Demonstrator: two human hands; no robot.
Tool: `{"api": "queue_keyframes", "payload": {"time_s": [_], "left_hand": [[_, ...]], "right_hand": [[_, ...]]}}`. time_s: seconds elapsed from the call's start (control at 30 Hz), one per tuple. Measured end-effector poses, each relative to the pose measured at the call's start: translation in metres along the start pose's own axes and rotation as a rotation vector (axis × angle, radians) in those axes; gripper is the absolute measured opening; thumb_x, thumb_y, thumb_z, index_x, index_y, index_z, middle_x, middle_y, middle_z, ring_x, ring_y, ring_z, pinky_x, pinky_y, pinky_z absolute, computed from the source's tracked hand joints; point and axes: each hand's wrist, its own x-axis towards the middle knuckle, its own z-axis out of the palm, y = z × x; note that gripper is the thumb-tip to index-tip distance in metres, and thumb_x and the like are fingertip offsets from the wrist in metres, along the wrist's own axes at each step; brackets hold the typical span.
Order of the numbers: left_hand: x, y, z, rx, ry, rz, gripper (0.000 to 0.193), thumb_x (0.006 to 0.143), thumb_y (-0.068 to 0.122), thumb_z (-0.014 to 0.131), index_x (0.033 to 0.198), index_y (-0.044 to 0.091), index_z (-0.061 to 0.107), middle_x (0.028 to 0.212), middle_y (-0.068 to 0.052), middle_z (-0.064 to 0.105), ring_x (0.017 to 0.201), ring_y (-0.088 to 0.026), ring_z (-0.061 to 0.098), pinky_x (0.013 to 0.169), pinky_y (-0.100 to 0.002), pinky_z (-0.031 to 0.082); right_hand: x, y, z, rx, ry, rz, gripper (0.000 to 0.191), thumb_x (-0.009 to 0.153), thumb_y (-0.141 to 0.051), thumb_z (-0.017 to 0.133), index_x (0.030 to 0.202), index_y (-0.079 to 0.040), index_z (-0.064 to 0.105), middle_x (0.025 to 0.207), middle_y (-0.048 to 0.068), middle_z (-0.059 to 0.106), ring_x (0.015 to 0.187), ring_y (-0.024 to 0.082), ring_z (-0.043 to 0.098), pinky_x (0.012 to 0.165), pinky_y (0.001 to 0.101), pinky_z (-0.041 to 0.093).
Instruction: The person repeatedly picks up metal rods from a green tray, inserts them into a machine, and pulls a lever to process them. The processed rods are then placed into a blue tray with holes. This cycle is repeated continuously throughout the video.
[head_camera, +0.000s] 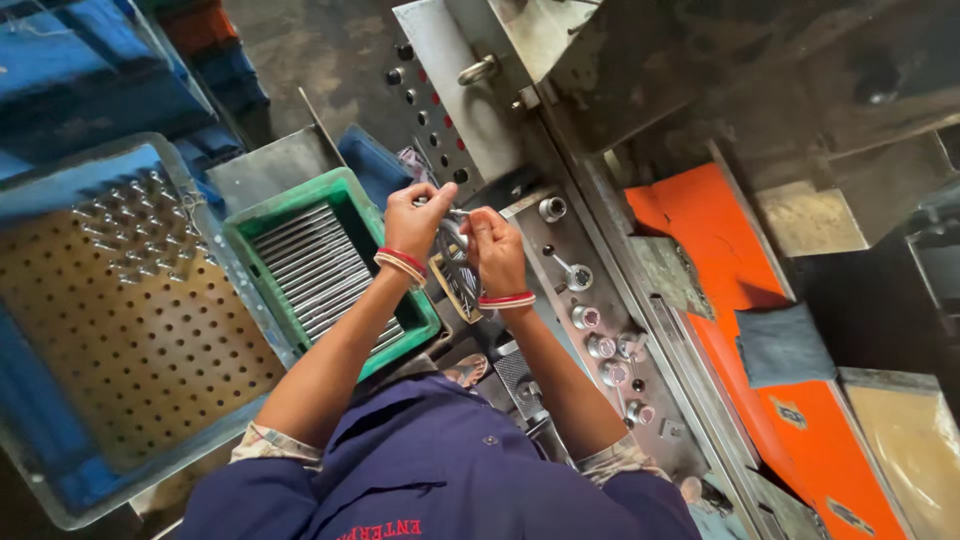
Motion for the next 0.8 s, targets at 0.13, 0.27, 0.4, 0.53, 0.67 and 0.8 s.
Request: {"api": "queue_keyframes", "payload": {"time_s": [0.13,0.27,0.4,0.53,0.67,0.8], "left_hand": [[-0.006,0.018,-0.010,-0.046,0.046,0.031,0.037,0.093,0.027,0.076,0.069,0.002,0.064,0.060,0.006,0.052,0.057,-0.001,0.044,0.050,-0.025,0.035],[-0.017,0.026,-0.023,0.043,0.120,0.181,0.035,0.095,0.026,0.075,0.073,0.001,0.065,0.062,0.006,0.053,0.057,-0.001,0.045,0.052,-0.024,0.037],[-0.018,0.021,-0.039,0.152,0.050,0.296,0.033,0.098,0.027,0.074,0.079,0.000,0.067,0.061,0.004,0.054,0.057,-0.003,0.048,0.053,-0.024,0.040],[-0.005,0.013,-0.065,-0.022,-0.192,0.043,0.034,0.096,0.028,0.073,0.074,0.002,0.069,0.062,0.004,0.057,0.057,-0.002,0.047,0.046,-0.026,0.034],[-0.007,-0.002,-0.117,-0.209,-0.462,-0.532,0.031,0.094,0.029,0.074,0.071,0.009,0.065,0.059,0.005,0.047,0.046,-0.006,0.036,0.041,-0.027,0.022],[-0.019,-0.018,-0.132,-0.166,-0.031,-0.094,0.035,0.098,0.026,0.072,0.073,0.003,0.067,0.065,0.003,0.058,0.060,-0.003,0.046,0.054,-0.025,0.036]], "right_hand": [[-0.002,0.006,0.014,0.193,0.007,0.064,0.032,0.111,-0.030,0.053,0.088,-0.007,0.059,0.063,-0.007,0.044,0.050,0.002,0.037,0.045,0.0216,0.028],[0.002,0.019,0.017,0.299,-0.019,0.179,0.033,0.109,-0.030,0.052,0.085,-0.008,0.057,0.059,-0.006,0.042,0.042,0.004,0.032,0.039,0.0240,0.025],[-0.006,0.028,0.029,0.332,-0.055,0.230,0.035,0.111,-0.032,0.051,0.085,-0.010,0.055,0.058,-0.007,0.039,0.042,0.004,0.033,0.037,0.0238,0.023],[-0.015,0.033,0.050,-0.379,0.063,-0.302,0.035,0.116,-0.029,0.045,0.091,-0.008,0.056,0.066,0.003,0.050,0.054,0.016,0.050,0.050,0.0317,0.038],[-0.012,0.028,0.055,-0.940,-0.274,-0.912,0.029,0.111,-0.022,0.053,0.090,-0.002,0.058,0.074,0.015,0.057,0.063,0.034,0.060,0.057,0.0427,0.045],[-0.019,0.038,0.083,-0.665,-0.161,-0.504,0.018,0.108,-0.014,0.055,0.095,-0.004,0.063,0.083,0.013,0.064,0.075,0.032,0.066,0.067,0.0387,0.050]]}}
